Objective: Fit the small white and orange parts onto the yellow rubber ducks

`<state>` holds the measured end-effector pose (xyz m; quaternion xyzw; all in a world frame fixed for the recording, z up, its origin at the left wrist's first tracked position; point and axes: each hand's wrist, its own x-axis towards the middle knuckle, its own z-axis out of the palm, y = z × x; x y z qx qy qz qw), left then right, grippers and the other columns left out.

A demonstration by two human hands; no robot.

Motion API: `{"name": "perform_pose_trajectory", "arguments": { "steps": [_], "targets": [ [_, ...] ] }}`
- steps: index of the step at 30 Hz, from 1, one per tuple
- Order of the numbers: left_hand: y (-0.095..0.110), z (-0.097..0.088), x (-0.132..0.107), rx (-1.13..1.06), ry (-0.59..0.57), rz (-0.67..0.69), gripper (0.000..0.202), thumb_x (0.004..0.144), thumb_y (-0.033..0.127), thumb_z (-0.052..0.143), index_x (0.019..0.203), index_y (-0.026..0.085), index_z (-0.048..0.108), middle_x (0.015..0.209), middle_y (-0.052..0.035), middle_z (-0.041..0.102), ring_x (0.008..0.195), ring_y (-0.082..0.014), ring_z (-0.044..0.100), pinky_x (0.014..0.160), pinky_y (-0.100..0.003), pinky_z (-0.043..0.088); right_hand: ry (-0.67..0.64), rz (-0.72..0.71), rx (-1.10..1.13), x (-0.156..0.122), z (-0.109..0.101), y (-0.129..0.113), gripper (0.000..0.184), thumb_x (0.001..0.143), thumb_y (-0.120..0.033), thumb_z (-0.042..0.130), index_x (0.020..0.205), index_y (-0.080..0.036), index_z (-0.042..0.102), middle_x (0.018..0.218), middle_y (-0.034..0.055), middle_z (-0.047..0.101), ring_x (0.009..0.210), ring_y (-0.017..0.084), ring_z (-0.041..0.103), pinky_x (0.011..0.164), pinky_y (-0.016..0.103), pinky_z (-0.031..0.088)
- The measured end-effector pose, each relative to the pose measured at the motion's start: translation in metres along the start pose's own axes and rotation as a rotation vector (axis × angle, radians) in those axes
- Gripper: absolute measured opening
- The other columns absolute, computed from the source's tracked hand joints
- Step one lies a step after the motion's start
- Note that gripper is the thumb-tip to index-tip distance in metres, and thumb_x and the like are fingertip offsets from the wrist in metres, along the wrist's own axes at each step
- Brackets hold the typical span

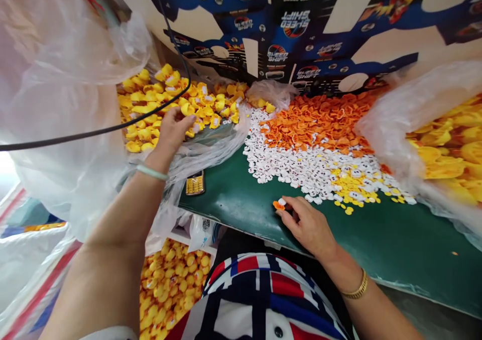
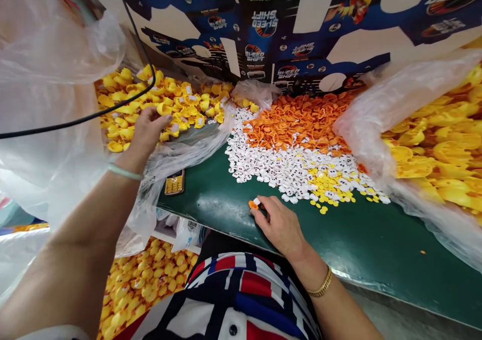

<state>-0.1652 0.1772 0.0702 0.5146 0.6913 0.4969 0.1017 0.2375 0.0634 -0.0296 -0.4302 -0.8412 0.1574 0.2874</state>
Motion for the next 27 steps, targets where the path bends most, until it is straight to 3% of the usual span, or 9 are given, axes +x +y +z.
{"name": "perform_pose_trajectory", "arguments": {
  "steps": [3, 5, 8, 11, 15, 21, 27],
  "targets": [
    [0.036, 0.029, -0.064, -0.527, -0.228, -0.242, 0.032, 0.081, 0.041, 0.060, 0.102, 0.017, 0.063, 0.093, -0.0067, 0.069, 0.088, -0.0228, 0.066, 0.075, -0.036, 0.055, -0.003, 0.022, 0.091, 0.000, -0.003, -0.001, 0.028, 0.097, -0.038, 0.055, 0.116, -0.019, 0.062, 0.087, 0.0049, 0.066, 0.065, 0.015, 0.061, 0.064, 0.029, 0.049],
    [0.054, 0.049, -0.114, -0.739, -0.448, -0.433, 0.037, 0.083, 0.046, 0.058, 0.104, 0.016, 0.065, 0.092, -0.0103, 0.072, 0.079, -0.0230, 0.068, 0.067, -0.035, 0.056, 0.011, 0.017, 0.148, 0.002, -0.011, -0.001, 0.028, 0.097, -0.036, 0.056, 0.118, -0.019, 0.061, 0.087, 0.0043, 0.065, 0.063, 0.014, 0.060, 0.064, 0.029, 0.050],
    [0.067, 0.076, -0.175, -0.883, -0.661, -0.627, 0.042, 0.082, 0.053, 0.062, 0.100, 0.015, 0.066, 0.083, -0.0105, 0.073, 0.065, -0.0200, 0.066, 0.058, -0.032, 0.053, 0.038, -0.035, 0.107, 0.007, -0.032, -0.003, 0.029, 0.097, -0.034, 0.055, 0.121, -0.019, 0.059, 0.086, 0.0041, 0.064, 0.064, 0.014, 0.059, 0.065, 0.030, 0.051],
    [0.072, 0.094, -0.211, -0.928, -0.736, -0.666, 0.042, 0.079, 0.052, 0.070, 0.097, 0.014, 0.066, 0.076, -0.0078, 0.072, 0.068, -0.0193, 0.068, 0.066, -0.030, 0.054, 0.031, -0.118, -0.042, 0.014, -0.057, -0.007, 0.030, 0.097, -0.034, 0.053, 0.122, -0.017, 0.058, 0.088, 0.0062, 0.066, 0.066, 0.015, 0.059, 0.064, 0.030, 0.051],
    [0.079, 0.104, -0.228, -0.905, -0.771, -0.585, 0.047, 0.079, 0.049, 0.073, 0.110, 0.015, 0.066, 0.090, -0.0077, 0.074, 0.080, -0.0204, 0.070, 0.071, -0.028, 0.052, -0.029, -0.241, -0.255, 0.018, -0.075, -0.012, 0.025, 0.098, -0.029, 0.050, 0.117, -0.014, 0.058, 0.095, 0.0096, 0.067, 0.077, 0.019, 0.062, 0.063, 0.031, 0.050],
    [0.088, 0.103, -0.232, -0.797, -0.787, -0.440, 0.049, 0.082, 0.048, 0.069, 0.117, 0.013, 0.067, 0.098, -0.0080, 0.073, 0.084, -0.0179, 0.064, 0.074, -0.026, 0.048, -0.058, -0.294, -0.430, 0.018, -0.069, -0.019, 0.020, 0.100, -0.029, 0.048, 0.107, -0.015, 0.059, 0.091, 0.0087, 0.066, 0.072, 0.018, 0.060, 0.057, 0.029, 0.044],
    [0.082, 0.105, -0.241, -0.822, -0.802, -0.446, 0.042, 0.086, 0.046, 0.067, 0.116, 0.016, 0.067, 0.100, -0.0057, 0.070, 0.086, -0.0161, 0.061, 0.076, -0.026, 0.046, -0.159, -0.226, -0.345, 0.015, -0.063, -0.021, 0.024, 0.102, -0.030, 0.044, 0.114, -0.014, 0.057, 0.093, 0.0082, 0.064, 0.074, 0.018, 0.061, 0.058, 0.029, 0.045]
  ]
}}
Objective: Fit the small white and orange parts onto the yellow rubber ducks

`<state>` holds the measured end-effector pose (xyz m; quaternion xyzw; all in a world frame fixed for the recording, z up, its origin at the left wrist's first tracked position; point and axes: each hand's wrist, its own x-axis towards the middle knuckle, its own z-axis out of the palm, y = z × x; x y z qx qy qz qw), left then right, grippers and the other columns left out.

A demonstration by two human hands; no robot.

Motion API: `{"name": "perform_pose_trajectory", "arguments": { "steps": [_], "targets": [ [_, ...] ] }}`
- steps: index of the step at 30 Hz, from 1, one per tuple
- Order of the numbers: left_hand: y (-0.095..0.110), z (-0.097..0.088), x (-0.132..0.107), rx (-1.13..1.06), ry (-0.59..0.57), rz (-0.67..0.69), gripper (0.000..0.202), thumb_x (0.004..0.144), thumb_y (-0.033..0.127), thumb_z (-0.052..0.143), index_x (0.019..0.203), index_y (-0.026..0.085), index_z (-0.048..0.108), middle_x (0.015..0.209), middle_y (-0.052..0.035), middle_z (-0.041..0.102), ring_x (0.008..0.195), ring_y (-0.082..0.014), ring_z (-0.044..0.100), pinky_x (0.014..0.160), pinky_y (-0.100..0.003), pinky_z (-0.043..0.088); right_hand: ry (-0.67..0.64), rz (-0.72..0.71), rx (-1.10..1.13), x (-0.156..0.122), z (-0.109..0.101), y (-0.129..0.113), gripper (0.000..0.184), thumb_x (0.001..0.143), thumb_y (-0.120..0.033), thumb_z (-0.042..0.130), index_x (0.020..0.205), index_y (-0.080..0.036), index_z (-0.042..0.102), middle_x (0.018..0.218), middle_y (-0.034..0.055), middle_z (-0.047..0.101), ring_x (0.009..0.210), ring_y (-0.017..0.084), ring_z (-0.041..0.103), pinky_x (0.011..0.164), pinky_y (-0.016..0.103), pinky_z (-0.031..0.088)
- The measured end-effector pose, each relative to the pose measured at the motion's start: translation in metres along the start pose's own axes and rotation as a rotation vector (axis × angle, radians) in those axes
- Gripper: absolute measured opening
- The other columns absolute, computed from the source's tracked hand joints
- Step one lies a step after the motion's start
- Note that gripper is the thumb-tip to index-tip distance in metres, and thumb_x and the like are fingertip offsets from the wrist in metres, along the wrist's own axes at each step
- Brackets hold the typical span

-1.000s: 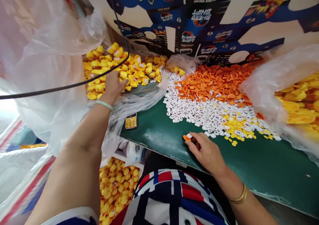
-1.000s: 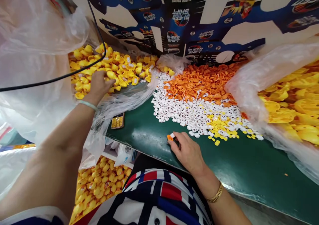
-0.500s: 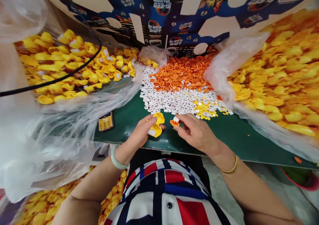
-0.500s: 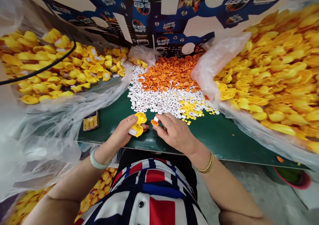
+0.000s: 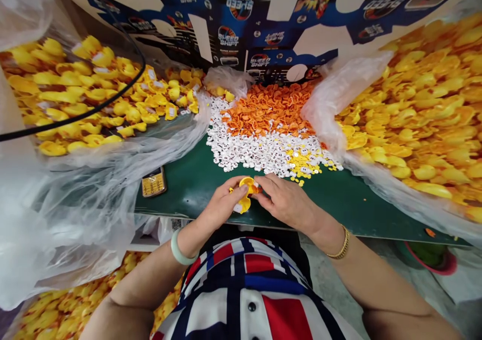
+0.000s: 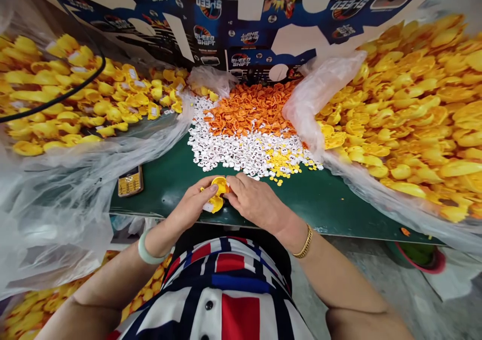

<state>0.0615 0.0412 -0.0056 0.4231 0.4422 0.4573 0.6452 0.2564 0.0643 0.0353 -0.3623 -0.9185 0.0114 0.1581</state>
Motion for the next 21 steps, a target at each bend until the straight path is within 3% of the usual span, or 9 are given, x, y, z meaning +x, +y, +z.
{"name": "perform_pose_trajectory", "arguments": {
  "steps": [7, 13, 21],
  "targets": [
    [-0.006, 0.001, -0.003, -0.197, 0.036, -0.062, 0.043, 0.086, 0.049, 0.065, 0.112, 0.016, 0.070, 0.105, -0.0081, 0.071, 0.091, -0.0194, 0.062, 0.082, -0.029, 0.047, 0.023, -0.012, 0.145, -0.005, 0.013, 0.005, 0.038, 0.106, -0.038, 0.032, 0.126, -0.013, 0.052, 0.096, 0.0111, 0.065, 0.080, 0.020, 0.063, 0.064, 0.031, 0.052],
    [-0.005, 0.002, -0.006, -0.194, 0.046, -0.073, 0.043, 0.085, 0.048, 0.068, 0.112, 0.015, 0.071, 0.111, -0.0098, 0.070, 0.099, -0.0231, 0.063, 0.083, -0.031, 0.047, 0.006, -0.004, 0.223, -0.008, 0.018, 0.003, 0.038, 0.106, -0.037, 0.033, 0.128, -0.013, 0.052, 0.095, 0.0111, 0.064, 0.081, 0.022, 0.064, 0.068, 0.035, 0.056],
    [0.003, 0.005, -0.018, -0.358, -0.141, -0.251, 0.045, 0.086, 0.050, 0.066, 0.119, 0.019, 0.064, 0.105, -0.0091, 0.070, 0.083, -0.0220, 0.068, 0.071, -0.033, 0.053, 0.067, -0.016, 0.266, -0.026, 0.029, 0.000, 0.039, 0.105, -0.028, 0.034, 0.140, -0.014, 0.042, 0.105, 0.0138, 0.065, 0.089, 0.024, 0.065, 0.071, 0.038, 0.060]
  ]
}}
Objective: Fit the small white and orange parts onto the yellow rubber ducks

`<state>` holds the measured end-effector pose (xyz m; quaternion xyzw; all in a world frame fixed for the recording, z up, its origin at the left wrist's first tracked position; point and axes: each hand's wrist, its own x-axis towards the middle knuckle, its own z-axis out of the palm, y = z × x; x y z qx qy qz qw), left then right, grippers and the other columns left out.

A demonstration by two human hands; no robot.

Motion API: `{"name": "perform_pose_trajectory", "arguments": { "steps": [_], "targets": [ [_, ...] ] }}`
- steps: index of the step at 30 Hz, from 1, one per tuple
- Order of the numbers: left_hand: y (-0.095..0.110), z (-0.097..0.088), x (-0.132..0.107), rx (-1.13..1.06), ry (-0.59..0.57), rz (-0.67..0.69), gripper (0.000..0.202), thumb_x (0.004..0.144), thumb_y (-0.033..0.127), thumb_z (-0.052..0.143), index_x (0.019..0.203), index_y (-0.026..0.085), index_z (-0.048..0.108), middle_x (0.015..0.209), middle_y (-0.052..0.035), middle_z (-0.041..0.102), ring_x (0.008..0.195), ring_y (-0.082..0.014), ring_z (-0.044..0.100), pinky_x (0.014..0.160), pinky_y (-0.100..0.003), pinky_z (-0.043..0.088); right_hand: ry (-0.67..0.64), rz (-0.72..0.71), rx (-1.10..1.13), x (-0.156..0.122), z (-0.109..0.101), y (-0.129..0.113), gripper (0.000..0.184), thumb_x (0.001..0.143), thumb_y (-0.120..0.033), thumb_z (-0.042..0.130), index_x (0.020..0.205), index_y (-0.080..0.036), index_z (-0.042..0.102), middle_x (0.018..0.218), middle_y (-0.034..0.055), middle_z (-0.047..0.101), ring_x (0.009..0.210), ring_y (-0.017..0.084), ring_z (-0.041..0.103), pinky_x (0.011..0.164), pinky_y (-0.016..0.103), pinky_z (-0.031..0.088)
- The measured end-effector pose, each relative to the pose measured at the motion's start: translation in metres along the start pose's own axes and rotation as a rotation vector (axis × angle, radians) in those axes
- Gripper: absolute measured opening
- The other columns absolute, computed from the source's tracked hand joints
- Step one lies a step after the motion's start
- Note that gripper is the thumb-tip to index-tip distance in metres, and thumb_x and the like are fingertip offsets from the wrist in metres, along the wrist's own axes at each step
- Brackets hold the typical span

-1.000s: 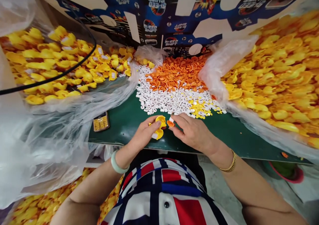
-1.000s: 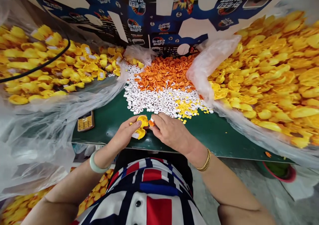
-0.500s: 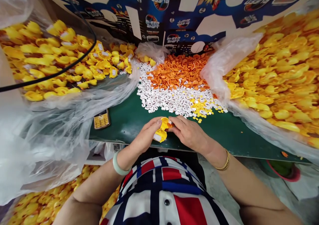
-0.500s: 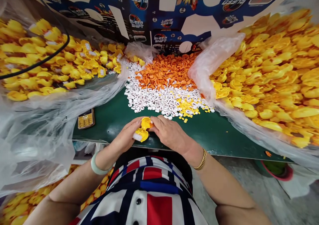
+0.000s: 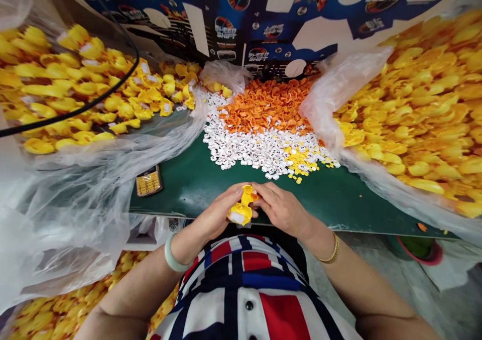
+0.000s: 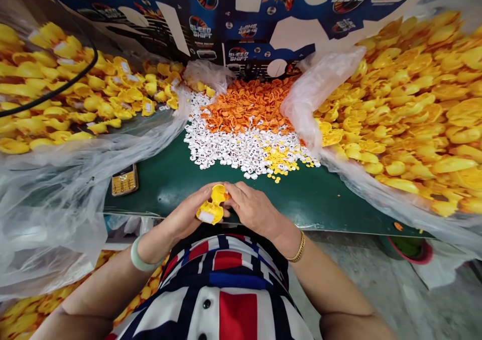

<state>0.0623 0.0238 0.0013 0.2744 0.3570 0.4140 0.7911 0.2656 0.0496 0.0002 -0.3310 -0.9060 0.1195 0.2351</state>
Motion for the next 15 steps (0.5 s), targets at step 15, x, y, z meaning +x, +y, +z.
{"name": "perform_pose_trajectory", "arguments": {
  "steps": [15],
  "targets": [
    [0.016, 0.004, 0.024, -0.050, -0.099, -0.062, 0.063, 0.088, 0.045, 0.063, 0.144, 0.023, 0.044, 0.081, -0.0058, 0.067, 0.064, -0.0209, 0.069, 0.053, -0.028, 0.052, 0.214, 0.328, 0.094, -0.030, -0.024, 0.020, 0.029, 0.099, -0.033, 0.052, 0.125, -0.021, 0.058, 0.096, 0.0063, 0.067, 0.083, 0.019, 0.066, 0.076, 0.035, 0.057]
  ]
}}
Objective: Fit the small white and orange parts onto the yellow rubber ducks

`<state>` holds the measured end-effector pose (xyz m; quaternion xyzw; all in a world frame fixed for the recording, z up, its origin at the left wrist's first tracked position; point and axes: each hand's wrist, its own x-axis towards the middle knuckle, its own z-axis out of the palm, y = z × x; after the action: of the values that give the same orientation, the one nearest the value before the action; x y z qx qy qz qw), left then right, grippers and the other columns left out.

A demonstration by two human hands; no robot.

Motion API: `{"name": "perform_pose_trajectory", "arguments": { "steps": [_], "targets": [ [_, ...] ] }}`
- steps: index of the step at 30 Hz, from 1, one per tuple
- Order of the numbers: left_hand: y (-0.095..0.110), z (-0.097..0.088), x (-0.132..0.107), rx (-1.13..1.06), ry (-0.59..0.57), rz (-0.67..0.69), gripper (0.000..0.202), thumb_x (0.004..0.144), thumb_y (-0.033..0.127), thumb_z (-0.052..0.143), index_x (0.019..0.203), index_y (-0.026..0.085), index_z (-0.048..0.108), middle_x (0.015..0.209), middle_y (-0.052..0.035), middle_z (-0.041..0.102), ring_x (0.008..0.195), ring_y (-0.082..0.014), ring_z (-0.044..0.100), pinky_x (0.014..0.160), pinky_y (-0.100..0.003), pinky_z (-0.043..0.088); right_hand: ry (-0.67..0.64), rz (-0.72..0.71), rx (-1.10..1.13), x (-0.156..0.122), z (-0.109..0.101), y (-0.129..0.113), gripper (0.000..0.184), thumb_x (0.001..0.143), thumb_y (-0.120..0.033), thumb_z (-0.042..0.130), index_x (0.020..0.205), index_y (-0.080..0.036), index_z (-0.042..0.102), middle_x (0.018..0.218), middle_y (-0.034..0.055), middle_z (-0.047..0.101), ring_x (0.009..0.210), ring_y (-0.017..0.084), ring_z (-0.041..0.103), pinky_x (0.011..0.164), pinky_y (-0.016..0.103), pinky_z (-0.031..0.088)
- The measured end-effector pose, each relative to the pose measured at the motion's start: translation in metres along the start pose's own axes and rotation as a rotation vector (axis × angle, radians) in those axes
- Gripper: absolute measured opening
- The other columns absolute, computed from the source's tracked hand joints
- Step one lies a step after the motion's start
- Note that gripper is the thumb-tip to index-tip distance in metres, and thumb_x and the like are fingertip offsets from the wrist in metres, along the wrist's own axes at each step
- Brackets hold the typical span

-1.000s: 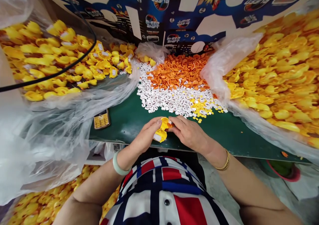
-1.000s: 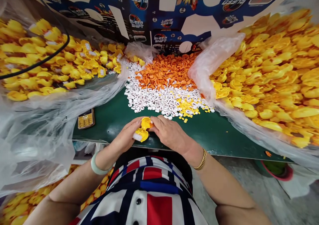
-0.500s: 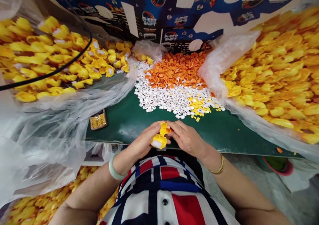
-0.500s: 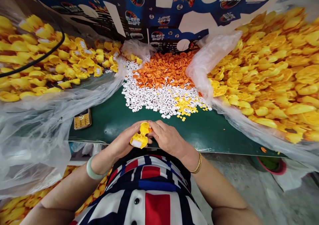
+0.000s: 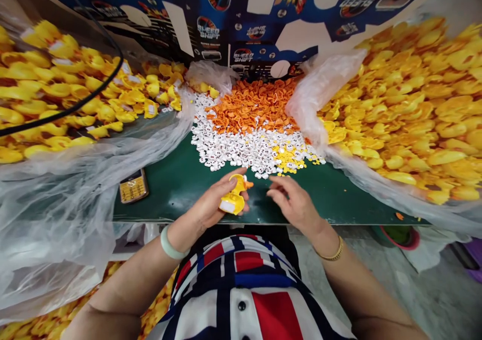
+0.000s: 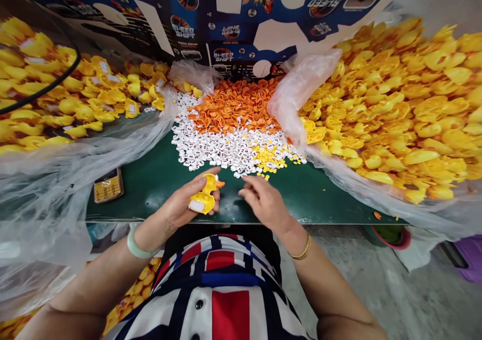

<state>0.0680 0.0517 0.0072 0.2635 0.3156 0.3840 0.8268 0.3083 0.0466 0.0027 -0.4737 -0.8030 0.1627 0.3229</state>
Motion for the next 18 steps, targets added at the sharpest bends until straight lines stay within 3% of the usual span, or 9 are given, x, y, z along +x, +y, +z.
{"name": "perform_pose_trajectory", "arguments": {
  "steps": [2, 6, 11, 14, 18],
  "targets": [
    [0.006, 0.000, 0.005, -0.024, 0.051, 0.063, 0.060, 0.088, 0.043, 0.063, 0.141, 0.021, 0.047, 0.082, -0.0059, 0.067, 0.067, -0.0216, 0.069, 0.057, -0.030, 0.054, 0.067, 0.123, -0.201, -0.004, -0.009, 0.017, 0.021, 0.098, -0.032, 0.052, 0.110, -0.020, 0.064, 0.096, 0.0077, 0.068, 0.085, 0.022, 0.066, 0.074, 0.036, 0.055],
    [0.011, 0.001, 0.016, -0.009, 0.072, 0.135, 0.047, 0.086, 0.040, 0.064, 0.126, 0.017, 0.056, 0.079, -0.0070, 0.068, 0.070, -0.0205, 0.068, 0.066, -0.031, 0.055, 0.001, 0.232, -0.497, -0.006, -0.014, 0.042, 0.023, 0.097, -0.036, 0.052, 0.099, -0.020, 0.069, 0.095, 0.0084, 0.068, 0.084, 0.023, 0.065, 0.062, 0.032, 0.049],
    [0.014, 0.003, 0.025, 0.114, 0.053, 0.165, 0.051, 0.086, 0.047, 0.063, 0.124, 0.015, 0.059, 0.080, -0.0086, 0.070, 0.069, -0.0192, 0.067, 0.067, -0.030, 0.054, -0.053, 0.247, -0.435, -0.004, -0.013, 0.054, 0.024, 0.097, -0.036, 0.052, 0.093, -0.021, 0.071, 0.091, 0.0069, 0.068, 0.086, 0.023, 0.065, 0.069, 0.034, 0.050],
    [0.017, 0.001, 0.029, 0.086, 0.039, 0.172, 0.054, 0.088, 0.047, 0.060, 0.132, 0.017, 0.055, 0.081, -0.0083, 0.070, 0.071, -0.0198, 0.068, 0.069, -0.032, 0.055, -0.088, 0.259, -0.338, -0.003, -0.016, 0.059, 0.022, 0.096, -0.034, 0.053, 0.095, -0.020, 0.071, 0.092, 0.0061, 0.067, 0.086, 0.022, 0.066, 0.075, 0.035, 0.051],
    [0.020, -0.001, 0.037, 0.035, 0.037, 0.189, 0.050, 0.085, 0.042, 0.064, 0.127, 0.017, 0.057, 0.081, -0.0075, 0.069, 0.070, -0.0210, 0.068, 0.065, -0.032, 0.054, -0.092, 0.195, -0.381, 0.002, -0.015, 0.053, 0.023, 0.096, -0.028, 0.049, 0.091, -0.019, 0.069, 0.088, 0.0077, 0.067, 0.086, 0.024, 0.066, 0.074, 0.037, 0.052]
  ]
}}
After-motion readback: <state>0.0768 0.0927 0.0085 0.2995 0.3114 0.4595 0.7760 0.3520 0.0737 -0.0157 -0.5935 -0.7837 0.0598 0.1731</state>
